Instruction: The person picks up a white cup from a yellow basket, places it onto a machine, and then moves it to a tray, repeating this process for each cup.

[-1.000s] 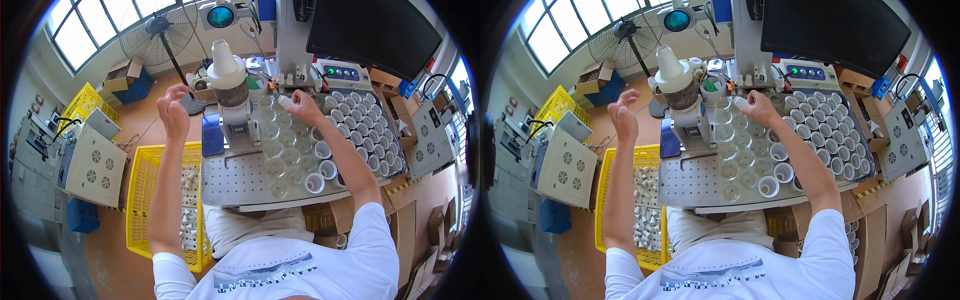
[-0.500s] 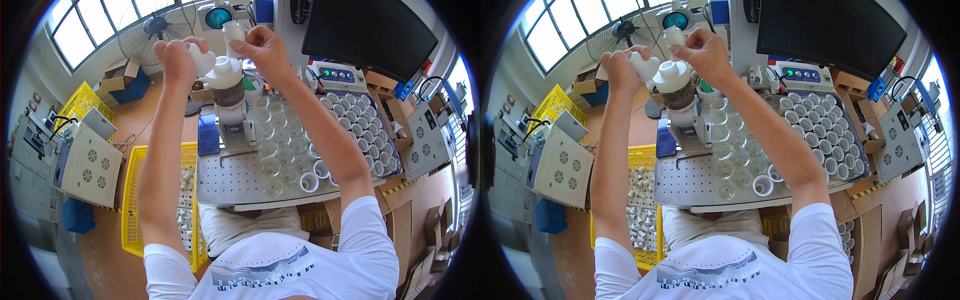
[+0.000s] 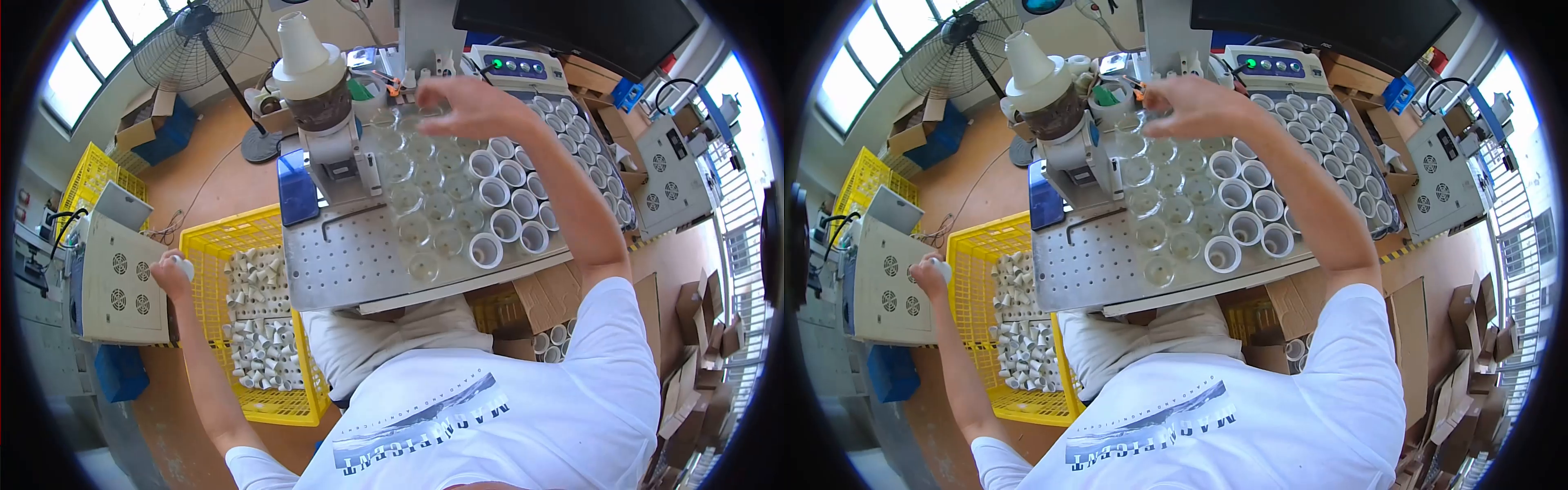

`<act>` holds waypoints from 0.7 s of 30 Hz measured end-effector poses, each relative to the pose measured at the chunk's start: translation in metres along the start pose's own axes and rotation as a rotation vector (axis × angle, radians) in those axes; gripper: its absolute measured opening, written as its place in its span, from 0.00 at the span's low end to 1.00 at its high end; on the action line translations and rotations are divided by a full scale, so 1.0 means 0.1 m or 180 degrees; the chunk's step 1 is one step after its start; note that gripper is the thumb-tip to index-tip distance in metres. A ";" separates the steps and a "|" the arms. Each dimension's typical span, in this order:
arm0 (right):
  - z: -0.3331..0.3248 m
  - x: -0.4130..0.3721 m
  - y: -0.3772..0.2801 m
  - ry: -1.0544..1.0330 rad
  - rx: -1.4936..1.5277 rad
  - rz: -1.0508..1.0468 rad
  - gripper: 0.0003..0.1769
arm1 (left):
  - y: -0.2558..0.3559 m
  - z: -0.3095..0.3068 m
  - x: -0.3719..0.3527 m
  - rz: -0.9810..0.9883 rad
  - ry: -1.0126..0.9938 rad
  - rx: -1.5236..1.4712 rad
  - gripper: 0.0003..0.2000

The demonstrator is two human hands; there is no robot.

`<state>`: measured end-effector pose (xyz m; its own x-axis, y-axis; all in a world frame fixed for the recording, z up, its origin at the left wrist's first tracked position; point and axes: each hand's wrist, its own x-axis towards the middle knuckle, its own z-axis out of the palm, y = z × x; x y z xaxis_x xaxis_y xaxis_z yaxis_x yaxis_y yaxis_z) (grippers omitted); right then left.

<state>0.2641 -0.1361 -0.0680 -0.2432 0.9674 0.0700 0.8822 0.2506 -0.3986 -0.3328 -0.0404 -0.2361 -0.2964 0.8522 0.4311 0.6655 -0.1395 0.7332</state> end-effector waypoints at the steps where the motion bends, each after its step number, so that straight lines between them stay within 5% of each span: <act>1: 0.02 -0.19 0.06 -0.0473 -0.0428 0.0424 0.28 | -0.19 -0.04 0.02 0.0130 0.0132 0.0546 0.14; 4: 0.21 -0.53 0.24 -0.1020 -0.0785 0.0879 0.29 | -0.49 -0.01 0.11 -0.0303 -0.0215 0.0854 0.14; 6: 0.40 -0.60 0.40 -0.1032 -0.1304 0.0903 0.29 | -0.36 0.26 0.03 -0.0041 -0.0104 0.0649 0.14; 14: 0.23 -0.46 0.39 -0.0731 -0.1499 0.0582 0.20 | 1.36 1.28 -1.20 0.1046 -0.0889 -0.0680 0.10; 17: 0.11 -0.27 0.44 0.0169 -0.0694 0.0490 0.24 | 1.51 1.52 -1.52 0.1113 -0.1177 -0.0765 0.08; 21: 0.27 0.13 0.40 0.0503 0.0494 0.0618 0.25 | 1.52 1.67 -1.63 0.0978 -0.1431 -0.0663 0.07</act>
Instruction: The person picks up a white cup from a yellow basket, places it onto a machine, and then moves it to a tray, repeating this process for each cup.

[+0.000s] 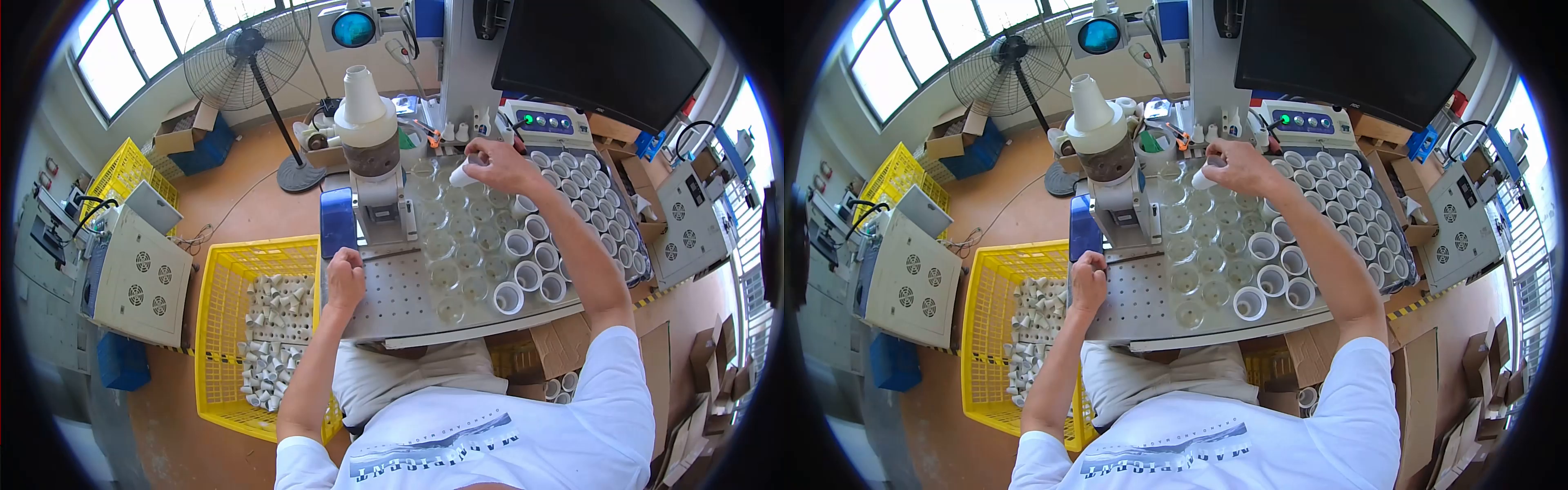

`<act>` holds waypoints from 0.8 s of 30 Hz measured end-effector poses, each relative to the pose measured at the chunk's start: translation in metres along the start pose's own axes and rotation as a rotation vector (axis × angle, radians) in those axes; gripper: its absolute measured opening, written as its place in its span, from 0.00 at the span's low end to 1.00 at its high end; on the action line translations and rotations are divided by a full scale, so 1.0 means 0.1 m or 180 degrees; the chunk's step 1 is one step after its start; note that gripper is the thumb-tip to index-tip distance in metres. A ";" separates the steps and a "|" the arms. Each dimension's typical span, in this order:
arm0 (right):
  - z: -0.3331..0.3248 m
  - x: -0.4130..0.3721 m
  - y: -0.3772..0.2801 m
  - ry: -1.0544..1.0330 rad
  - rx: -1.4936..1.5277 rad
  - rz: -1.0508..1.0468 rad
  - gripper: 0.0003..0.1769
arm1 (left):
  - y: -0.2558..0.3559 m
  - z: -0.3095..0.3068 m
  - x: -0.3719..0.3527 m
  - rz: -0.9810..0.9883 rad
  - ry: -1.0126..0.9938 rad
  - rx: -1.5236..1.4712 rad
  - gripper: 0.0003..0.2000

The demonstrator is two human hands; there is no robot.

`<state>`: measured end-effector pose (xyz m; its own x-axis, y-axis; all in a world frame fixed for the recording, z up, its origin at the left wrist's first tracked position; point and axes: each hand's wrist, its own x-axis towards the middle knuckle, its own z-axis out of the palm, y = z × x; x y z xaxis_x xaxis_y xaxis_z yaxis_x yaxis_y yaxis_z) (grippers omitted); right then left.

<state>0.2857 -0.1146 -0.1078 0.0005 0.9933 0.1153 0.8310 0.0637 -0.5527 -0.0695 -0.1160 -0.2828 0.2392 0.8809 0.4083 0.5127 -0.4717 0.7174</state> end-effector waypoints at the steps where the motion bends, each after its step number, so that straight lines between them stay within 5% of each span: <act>1: 0.11 0.07 0.07 0.0003 0.0018 -0.0013 0.25 | -0.02 0.00 -0.01 -0.0176 -0.0048 -0.0031 0.07; 7: 0.79 0.30 0.44 0.0552 0.0911 0.0259 0.28 | 0.01 0.01 -0.06 0.0094 0.0023 0.0122 0.07; 24: 0.85 0.22 0.51 0.0565 0.1065 0.0078 0.25 | 0.02 0.06 -0.08 0.0285 -0.0052 0.0223 0.06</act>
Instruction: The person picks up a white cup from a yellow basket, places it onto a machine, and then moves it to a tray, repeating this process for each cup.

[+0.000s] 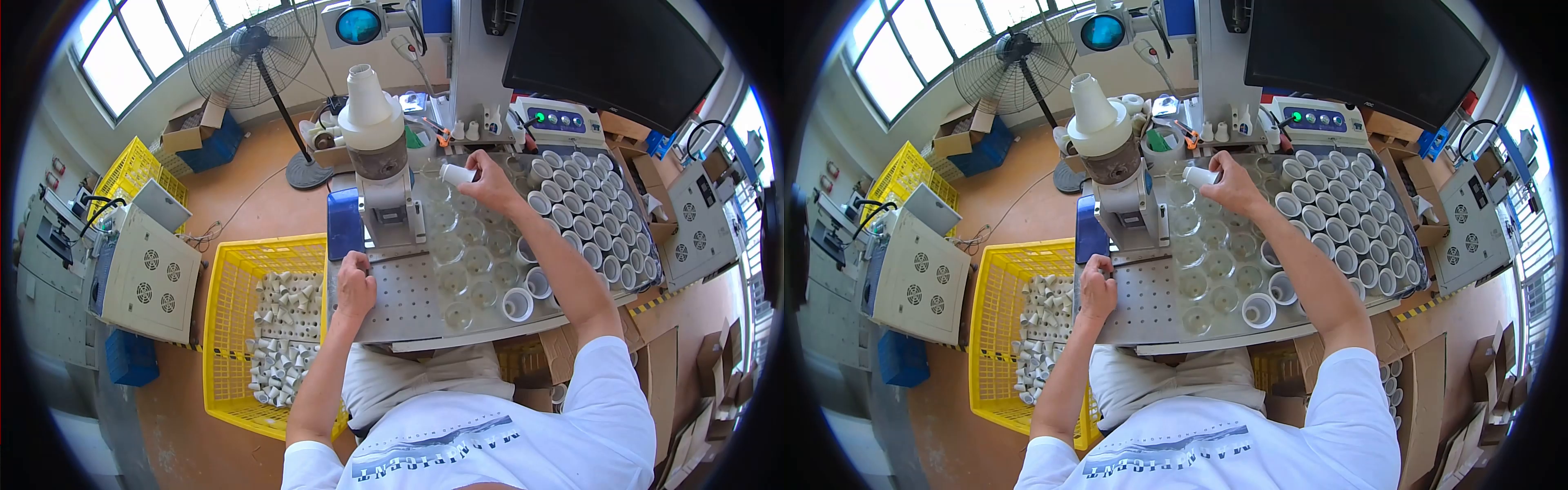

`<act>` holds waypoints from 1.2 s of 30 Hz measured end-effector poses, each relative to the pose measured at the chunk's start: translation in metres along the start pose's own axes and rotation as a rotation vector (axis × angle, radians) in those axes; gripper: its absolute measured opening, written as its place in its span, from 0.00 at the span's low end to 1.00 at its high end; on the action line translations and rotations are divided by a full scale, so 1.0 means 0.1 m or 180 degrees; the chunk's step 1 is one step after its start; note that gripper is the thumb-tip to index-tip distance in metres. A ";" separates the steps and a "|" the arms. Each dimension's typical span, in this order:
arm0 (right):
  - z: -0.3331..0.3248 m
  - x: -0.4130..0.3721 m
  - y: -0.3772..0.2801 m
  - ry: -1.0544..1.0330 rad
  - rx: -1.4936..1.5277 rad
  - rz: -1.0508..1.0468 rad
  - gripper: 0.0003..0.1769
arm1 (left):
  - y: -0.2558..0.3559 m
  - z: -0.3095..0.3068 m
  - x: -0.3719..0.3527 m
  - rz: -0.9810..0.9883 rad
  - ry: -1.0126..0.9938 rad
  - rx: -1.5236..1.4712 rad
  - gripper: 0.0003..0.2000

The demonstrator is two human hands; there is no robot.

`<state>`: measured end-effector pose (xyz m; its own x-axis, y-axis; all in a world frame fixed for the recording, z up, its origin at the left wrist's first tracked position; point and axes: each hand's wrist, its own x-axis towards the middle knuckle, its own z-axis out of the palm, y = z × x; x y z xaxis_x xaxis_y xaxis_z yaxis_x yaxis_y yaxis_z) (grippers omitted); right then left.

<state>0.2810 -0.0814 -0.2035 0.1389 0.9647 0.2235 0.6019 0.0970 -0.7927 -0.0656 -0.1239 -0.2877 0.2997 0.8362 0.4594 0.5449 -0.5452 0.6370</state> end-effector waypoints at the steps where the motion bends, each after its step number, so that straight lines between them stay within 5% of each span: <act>1: 0.00 0.00 0.00 -0.0002 0.0004 -0.0015 0.25 | -0.01 0.01 0.00 -0.0001 0.0001 -0.0005 0.06; 28: -0.04 -0.02 0.04 -0.0036 0.0023 -0.0068 0.22 | -0.03 0.00 0.00 0.0031 0.0025 -0.0035 0.09; 36: -0.06 -0.02 0.01 -0.0041 0.0027 -0.0121 0.20 | 0.28 -0.61 0.93 -0.0122 0.0942 -0.1064 0.13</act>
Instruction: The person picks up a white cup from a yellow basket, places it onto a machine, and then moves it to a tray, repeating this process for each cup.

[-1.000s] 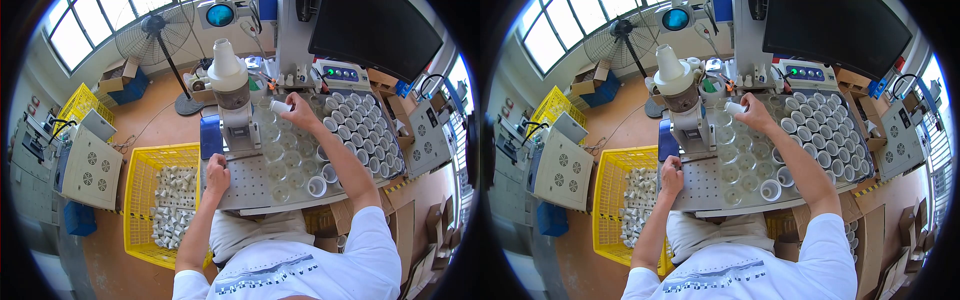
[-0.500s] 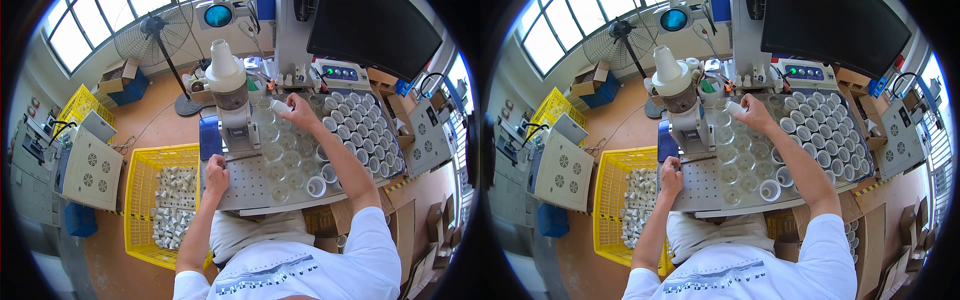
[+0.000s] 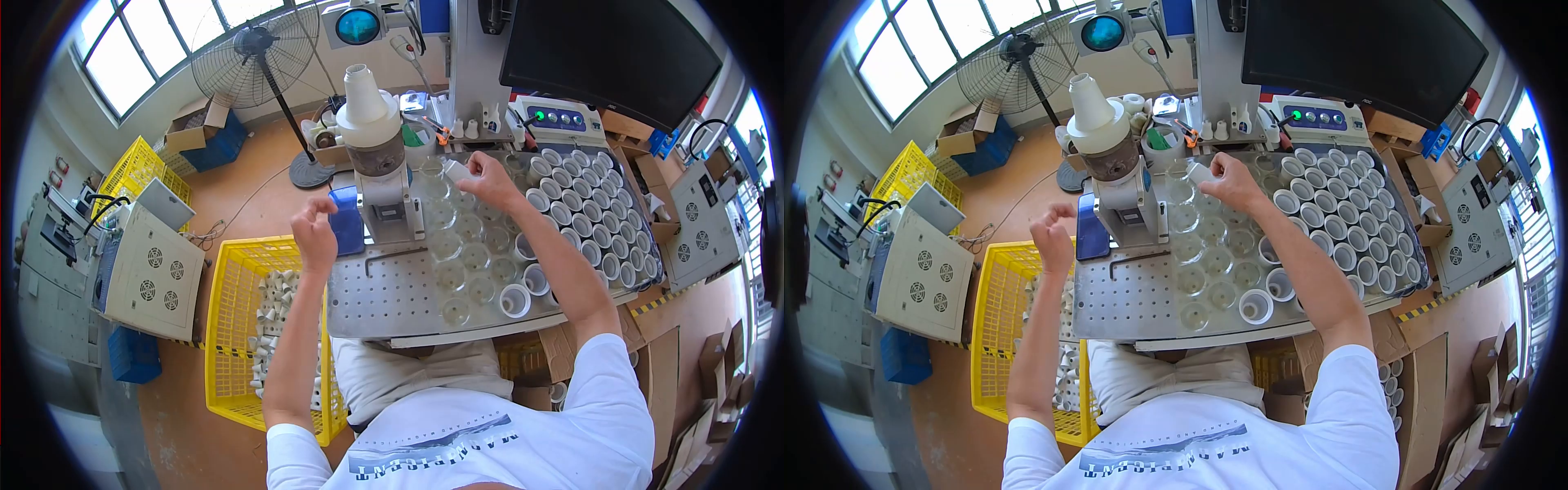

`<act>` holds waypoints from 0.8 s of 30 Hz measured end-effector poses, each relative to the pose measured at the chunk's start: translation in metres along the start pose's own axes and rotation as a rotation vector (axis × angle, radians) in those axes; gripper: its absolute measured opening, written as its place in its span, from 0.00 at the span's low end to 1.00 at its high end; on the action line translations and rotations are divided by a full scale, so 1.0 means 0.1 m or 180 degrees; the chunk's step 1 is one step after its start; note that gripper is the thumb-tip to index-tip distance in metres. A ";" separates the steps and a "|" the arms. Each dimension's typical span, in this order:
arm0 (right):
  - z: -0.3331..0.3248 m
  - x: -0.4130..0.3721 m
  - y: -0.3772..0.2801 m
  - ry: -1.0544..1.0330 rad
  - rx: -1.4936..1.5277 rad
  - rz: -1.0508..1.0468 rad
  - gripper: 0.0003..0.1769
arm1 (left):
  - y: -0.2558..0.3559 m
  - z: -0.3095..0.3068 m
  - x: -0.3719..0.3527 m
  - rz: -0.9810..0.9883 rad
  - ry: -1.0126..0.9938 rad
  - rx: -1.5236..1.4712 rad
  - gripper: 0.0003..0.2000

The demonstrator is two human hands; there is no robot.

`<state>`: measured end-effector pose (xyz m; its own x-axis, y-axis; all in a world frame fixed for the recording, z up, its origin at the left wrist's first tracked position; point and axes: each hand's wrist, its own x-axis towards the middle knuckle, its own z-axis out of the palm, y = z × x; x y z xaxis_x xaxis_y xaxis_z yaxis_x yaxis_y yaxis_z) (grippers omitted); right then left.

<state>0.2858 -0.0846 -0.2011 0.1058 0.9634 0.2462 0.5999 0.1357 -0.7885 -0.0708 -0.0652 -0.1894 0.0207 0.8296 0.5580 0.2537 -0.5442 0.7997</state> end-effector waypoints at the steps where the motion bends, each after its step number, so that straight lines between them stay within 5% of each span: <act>1: -0.01 0.01 -0.01 0.0047 0.0039 0.0038 0.19 | 0.20 -0.02 0.26 0.0137 0.0105 0.0001 0.14; 5: -0.08 0.15 -0.04 0.0307 0.0860 0.0224 0.17 | 0.87 0.07 1.14 0.0826 0.0374 0.0130 0.15; 8: -0.26 0.25 -0.57 0.0711 0.1187 -0.0080 0.16 | 1.22 0.35 1.49 0.0720 0.0367 0.0421 0.17; 10: -0.35 0.43 -0.93 0.0804 0.1741 -0.0443 0.17 | 1.40 0.57 1.61 -0.0935 -0.0208 -0.1273 0.18; 11: -0.37 0.45 -1.22 0.0894 0.1878 -0.0674 0.17 | 1.43 0.58 1.61 -0.0933 -0.0205 -0.1288 0.18; 14: -0.29 0.54 -1.85 0.0777 0.2071 -0.1218 0.18 | 1.39 0.52 1.60 -0.0702 -0.0309 -0.1306 0.15; 16: -0.08 0.55 -2.05 0.0633 0.1792 -0.1280 0.19 | 1.13 0.24 1.58 0.0982 0.0393 0.0688 0.13; 18: 0.08 0.53 -2.06 0.0461 0.1520 -0.1350 0.19 | 1.44 -0.19 1.21 0.1272 0.0146 0.1558 0.12; 20: 0.26 0.54 -1.97 0.0486 0.0652 -0.1394 0.20 | 1.19 -0.53 1.01 0.0394 0.0295 -0.0044 0.14; 24: 0.28 0.51 -1.95 0.0414 0.0754 -0.1052 0.18 | 0.47 -1.12 0.59 -0.0042 0.0475 0.0314 0.14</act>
<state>0.1519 -0.0557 -0.0512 0.0466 0.8240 0.5646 0.4212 0.4963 -0.7592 -0.1661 -0.0561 -0.0945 -0.1251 0.8048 0.5801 0.3467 -0.5124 0.7856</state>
